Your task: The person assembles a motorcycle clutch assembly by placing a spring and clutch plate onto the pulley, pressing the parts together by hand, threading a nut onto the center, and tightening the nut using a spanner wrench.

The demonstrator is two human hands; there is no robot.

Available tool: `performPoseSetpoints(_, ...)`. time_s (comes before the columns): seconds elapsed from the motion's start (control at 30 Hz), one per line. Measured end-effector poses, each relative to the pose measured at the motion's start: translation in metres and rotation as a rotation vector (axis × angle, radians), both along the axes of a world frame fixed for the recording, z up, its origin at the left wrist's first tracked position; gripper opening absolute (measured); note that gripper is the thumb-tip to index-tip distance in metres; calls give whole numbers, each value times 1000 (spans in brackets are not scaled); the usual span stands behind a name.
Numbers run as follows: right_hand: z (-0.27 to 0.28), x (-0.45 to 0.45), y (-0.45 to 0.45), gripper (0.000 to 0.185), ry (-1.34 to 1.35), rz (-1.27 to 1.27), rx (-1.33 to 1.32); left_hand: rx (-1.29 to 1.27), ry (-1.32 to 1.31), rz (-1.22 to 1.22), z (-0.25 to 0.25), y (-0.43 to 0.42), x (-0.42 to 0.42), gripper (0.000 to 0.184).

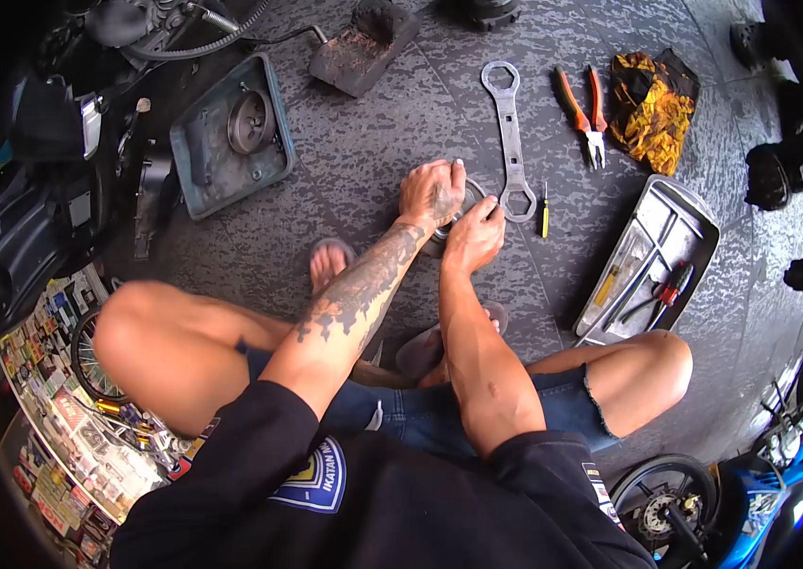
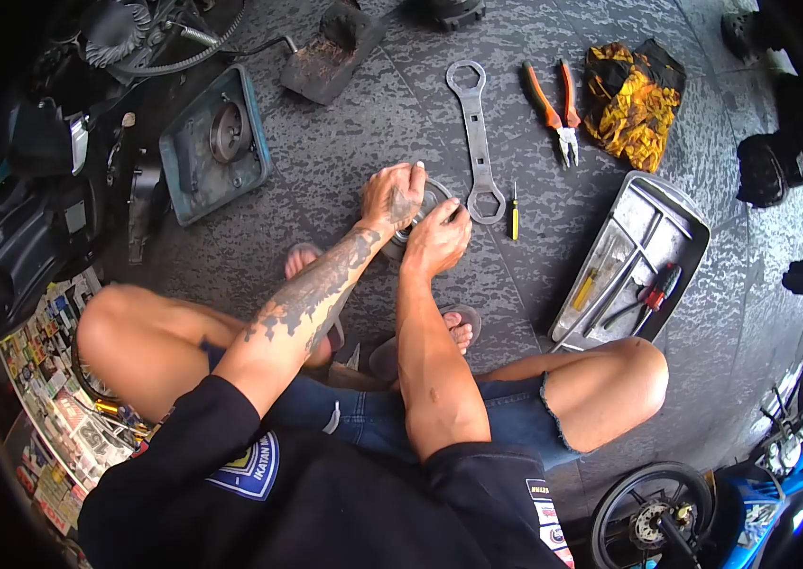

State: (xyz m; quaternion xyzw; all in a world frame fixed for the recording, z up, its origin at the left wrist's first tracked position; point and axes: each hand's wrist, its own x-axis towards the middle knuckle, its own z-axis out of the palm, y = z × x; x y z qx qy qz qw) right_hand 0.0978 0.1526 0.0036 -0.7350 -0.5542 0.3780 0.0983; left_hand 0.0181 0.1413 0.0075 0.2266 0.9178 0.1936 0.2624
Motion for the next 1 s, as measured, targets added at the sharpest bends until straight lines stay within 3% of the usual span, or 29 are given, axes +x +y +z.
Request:
performPoseSetpoints(0.67, -4, -1, -1, 58, -68, 1, 82, 82, -62, -20, -4, -4, -3, 52)
performPoseSetpoints(1.0, -3, 6, -1, 51, 44, 38, 99, -17, 17, -98, -7, -2, -5, 57)
